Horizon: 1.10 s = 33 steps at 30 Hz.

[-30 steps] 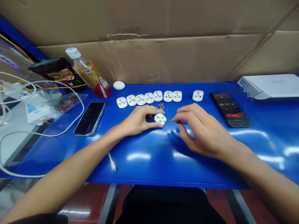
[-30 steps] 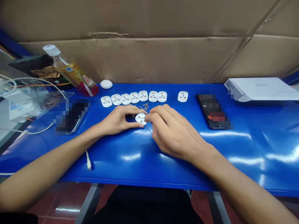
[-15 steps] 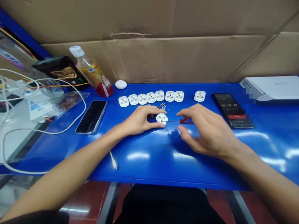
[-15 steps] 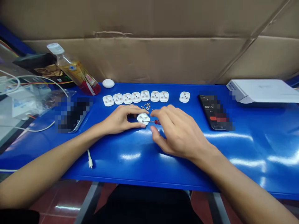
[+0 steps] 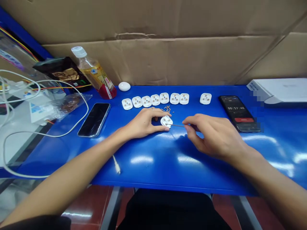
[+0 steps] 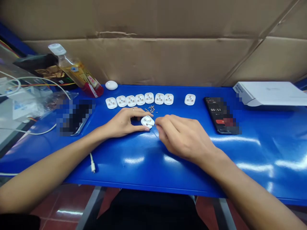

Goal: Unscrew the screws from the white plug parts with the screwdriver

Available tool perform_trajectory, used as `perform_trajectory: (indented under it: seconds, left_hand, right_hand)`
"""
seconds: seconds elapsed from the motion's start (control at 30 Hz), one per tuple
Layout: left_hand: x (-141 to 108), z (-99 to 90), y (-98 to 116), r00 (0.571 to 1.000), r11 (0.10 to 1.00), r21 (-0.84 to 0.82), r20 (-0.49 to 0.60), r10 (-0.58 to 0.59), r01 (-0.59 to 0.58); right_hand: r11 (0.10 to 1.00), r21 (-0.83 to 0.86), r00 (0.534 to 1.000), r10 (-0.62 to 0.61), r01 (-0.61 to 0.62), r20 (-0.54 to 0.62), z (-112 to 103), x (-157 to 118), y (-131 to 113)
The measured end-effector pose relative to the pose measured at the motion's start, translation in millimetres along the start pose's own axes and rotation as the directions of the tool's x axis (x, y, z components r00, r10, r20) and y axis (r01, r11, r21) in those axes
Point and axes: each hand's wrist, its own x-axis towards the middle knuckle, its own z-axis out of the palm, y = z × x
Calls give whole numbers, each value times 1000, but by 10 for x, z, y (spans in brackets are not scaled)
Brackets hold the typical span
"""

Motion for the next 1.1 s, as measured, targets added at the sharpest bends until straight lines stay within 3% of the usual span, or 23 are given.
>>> perform_trajectory:
  seconds: [0.1,0.3,0.47,0.63,0.8,1.0,1.1]
  left_hand:
    - [0,0,0,1000,1000,6,-4,7,-7]
    - [-4,-3,-3,1000,1000,9,-12,8,-8]
    - [-3,-2,-8,1000,1000,5,-6,21,-21]
    - [0,1,-9,1000,1000,7,-8,17,-17]
    - [-1,1,-5,999,999,10,-13,30,-30]
    - [-3,4,-15,1000,1000,6,-12,21,-21]
    - [-4,3,-14,1000,1000,17,-16,27,-27]
  right_hand:
    - [993,88,997,-74,74,-6,-11,24,5]
    - [997,-43,997,-66,64,-42,-7,19,13]
    - [996,75,999,-45,46,-8,-7,17,24]
    - [1000,-17,1000,1,-1,-30,3,8,28]
    - [996,86,1000,-20,18,20,-19,18,20]
    - [1000,-17,1000,4,-4,-14,-1,-13,18]
    - [999,49,1000,-21,21,3,1,-4,11]
